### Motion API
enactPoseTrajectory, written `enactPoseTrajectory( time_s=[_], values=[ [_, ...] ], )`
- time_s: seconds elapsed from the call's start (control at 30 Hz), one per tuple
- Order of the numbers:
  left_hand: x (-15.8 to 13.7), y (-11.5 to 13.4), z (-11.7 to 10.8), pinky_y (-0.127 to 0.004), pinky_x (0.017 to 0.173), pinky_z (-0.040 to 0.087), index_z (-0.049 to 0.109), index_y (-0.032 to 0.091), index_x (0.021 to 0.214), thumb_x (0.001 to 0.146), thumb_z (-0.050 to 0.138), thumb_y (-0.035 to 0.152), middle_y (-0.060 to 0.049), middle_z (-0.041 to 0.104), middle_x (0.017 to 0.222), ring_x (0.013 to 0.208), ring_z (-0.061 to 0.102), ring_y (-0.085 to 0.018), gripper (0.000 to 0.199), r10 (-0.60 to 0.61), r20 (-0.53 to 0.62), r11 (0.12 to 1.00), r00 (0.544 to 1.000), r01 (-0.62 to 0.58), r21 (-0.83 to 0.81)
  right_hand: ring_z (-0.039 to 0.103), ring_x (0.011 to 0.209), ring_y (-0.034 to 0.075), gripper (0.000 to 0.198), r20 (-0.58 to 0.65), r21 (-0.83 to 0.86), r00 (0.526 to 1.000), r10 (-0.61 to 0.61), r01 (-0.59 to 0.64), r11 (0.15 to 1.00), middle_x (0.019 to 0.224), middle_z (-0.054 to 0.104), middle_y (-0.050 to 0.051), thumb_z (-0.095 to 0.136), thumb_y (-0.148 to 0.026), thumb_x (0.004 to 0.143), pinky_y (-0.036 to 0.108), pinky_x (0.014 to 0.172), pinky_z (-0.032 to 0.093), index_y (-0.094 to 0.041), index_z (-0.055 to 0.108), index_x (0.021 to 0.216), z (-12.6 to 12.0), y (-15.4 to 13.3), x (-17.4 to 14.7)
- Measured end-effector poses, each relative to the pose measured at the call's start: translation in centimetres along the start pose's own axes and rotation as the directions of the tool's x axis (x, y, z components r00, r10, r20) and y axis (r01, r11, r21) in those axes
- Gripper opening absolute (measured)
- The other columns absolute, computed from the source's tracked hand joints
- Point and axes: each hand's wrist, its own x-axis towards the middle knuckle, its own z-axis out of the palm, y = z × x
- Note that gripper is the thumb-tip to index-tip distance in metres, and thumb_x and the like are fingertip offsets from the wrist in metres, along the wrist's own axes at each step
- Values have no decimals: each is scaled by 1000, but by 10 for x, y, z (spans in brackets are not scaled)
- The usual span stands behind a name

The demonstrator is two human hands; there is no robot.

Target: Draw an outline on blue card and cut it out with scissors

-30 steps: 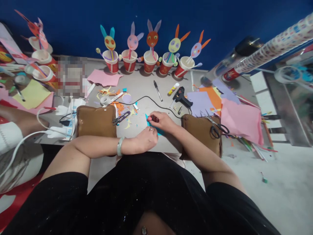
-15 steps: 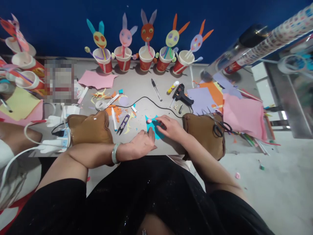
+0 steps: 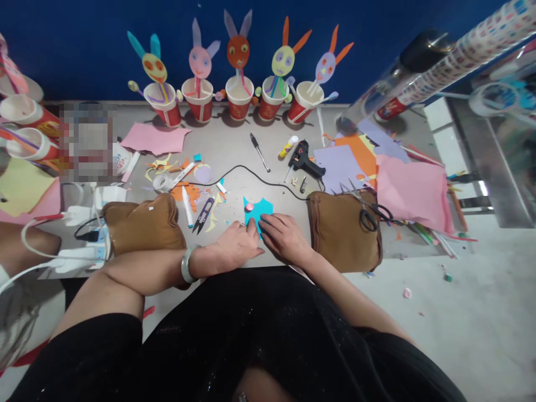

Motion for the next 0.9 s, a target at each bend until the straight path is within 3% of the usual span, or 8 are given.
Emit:
enactPoseTrajectory(
  time_s=[0.23,0.47,0.7,0.9],
  values=[
    [-4,-1,1,-34,63,57,57,8,134,103,43,31,-33,44,153,73,74,-21,41,-95,-132,991,987,106,78,59,120,31,35,-7,75,997,82,-81,994,130,69,14,53,-27,98,51,97,51,-21,67,130,5,0,-7],
    [-1,-2,-1,-33,57,57,50,9,144,103,42,33,-36,37,155,68,75,-23,48,-138,-45,985,989,142,95,61,116,30,34,-61,58,996,59,-55,997,126,71,13,56,-25,97,49,94,51,-20,67,128,5,1,-6],
    [-5,0,7,-31,54,55,53,11,141,103,43,29,-34,42,154,63,72,-19,44,-139,-125,988,982,146,51,63,116,31,33,-55,69,996,65,-61,996,127,71,13,56,-24,96,49,93,52,-21,67,128,5,2,-5],
    [-7,3,5,-32,53,56,56,13,140,102,41,20,-32,42,152,62,72,-19,42,-144,-117,989,983,146,11,63,115,30,36,-80,56,996,48,-44,997,127,72,13,58,-23,95,48,92,53,-22,66,131,3,1,-5]
  ],
)
